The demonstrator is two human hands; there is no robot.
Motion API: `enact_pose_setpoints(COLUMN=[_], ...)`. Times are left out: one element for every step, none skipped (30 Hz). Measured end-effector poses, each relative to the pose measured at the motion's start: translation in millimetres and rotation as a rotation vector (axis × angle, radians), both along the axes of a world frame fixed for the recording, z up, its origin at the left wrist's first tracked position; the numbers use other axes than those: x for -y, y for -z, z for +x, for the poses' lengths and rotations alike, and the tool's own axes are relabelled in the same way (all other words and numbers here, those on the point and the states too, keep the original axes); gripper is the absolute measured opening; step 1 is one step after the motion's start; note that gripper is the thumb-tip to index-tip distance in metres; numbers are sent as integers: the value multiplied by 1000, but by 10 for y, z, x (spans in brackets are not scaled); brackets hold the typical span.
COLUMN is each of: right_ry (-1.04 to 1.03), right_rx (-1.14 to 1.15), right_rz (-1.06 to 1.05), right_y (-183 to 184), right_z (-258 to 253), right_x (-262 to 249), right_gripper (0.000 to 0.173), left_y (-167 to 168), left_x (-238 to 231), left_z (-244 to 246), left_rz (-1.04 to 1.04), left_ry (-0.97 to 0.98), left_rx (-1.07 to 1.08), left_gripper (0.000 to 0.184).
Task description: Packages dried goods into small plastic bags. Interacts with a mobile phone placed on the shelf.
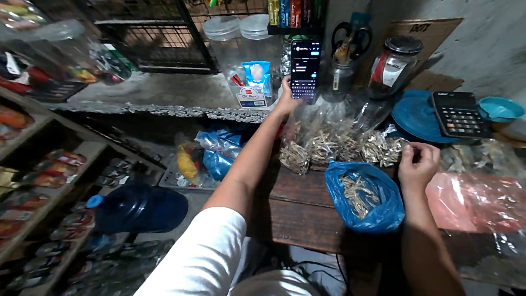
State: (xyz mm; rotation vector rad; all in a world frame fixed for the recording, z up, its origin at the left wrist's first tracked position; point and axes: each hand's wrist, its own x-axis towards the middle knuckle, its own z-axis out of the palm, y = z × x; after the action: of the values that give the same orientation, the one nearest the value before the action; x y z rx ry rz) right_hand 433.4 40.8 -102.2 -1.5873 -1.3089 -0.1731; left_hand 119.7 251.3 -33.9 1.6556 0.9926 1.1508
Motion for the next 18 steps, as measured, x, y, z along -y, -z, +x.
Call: enact_pose_setpoints(right_ry=[-1, 0, 3, 4, 7, 9, 10, 11, 12, 12, 12, 13, 13, 15, 16, 16, 15, 15], right_rx=[-3, -6, -6, -5, -4, -3, -3, -4, -3, -3, -3, -6, -9, -8, -7, -5, -3, 0], right_rz=[0, -1, -1, 1, 3, -1, -4, -7, -9, -10, -9, -11, -14, -15, -16, -15, -12, -7], right_y=[3, 5, 5, 6, 6, 7, 7, 4, 1, -1, -4, -8, -10, -7, 0, 7, 11, 12], right_z=[2, 4, 5, 7, 5, 5, 4, 2, 0, 1, -1, -4, -9, -9, -6, -1, 4, 7], right_x=[-4, -6, -6, -7, -7, -8, -8, -7, -7, -7, -6, -3, -2, -4, -7, -10, -11, -13], right_gripper=[39, 39, 39, 39, 39, 39, 39, 39, 39, 39, 39, 38, 39, 39, 39, 39, 39, 39], left_y=[-2, -1, 8, 14, 13, 5, -3, -14, -21, -27, -34, -33, -25, -11, 4, 17, 30, 41], left_x=[1, 2, -3, -7, -7, -4, 0, 10, 17, 22, 29, 26, 12, -13, -40, -60, -78, -93], left_z=[0, 3, 5, 10, 14, 17, 17, 19, 25, 36, 52, 69, 83, 94, 105, 116, 127, 139], left_rz=[2, 3, 5, 5, 3, -3, -9, -16, -21, -28, -39, -51, -60, -64, -61, -53, -45, -36], left_ry=[-6, -11, -12, -12, -14, -19, -22, -26, -34, -44, -67, -92, -118, -140, -160, -172, -183, -197], left_rx=[-1, 2, 5, 9, 6, -2, -12, -17, -14, -9, -3, 1, 1, -3, -7, -9, -10, -16], left_gripper=[95, 94, 93, 92, 91, 90, 90, 90, 89, 89, 89, 88, 88, 87, 87, 87, 88, 88])
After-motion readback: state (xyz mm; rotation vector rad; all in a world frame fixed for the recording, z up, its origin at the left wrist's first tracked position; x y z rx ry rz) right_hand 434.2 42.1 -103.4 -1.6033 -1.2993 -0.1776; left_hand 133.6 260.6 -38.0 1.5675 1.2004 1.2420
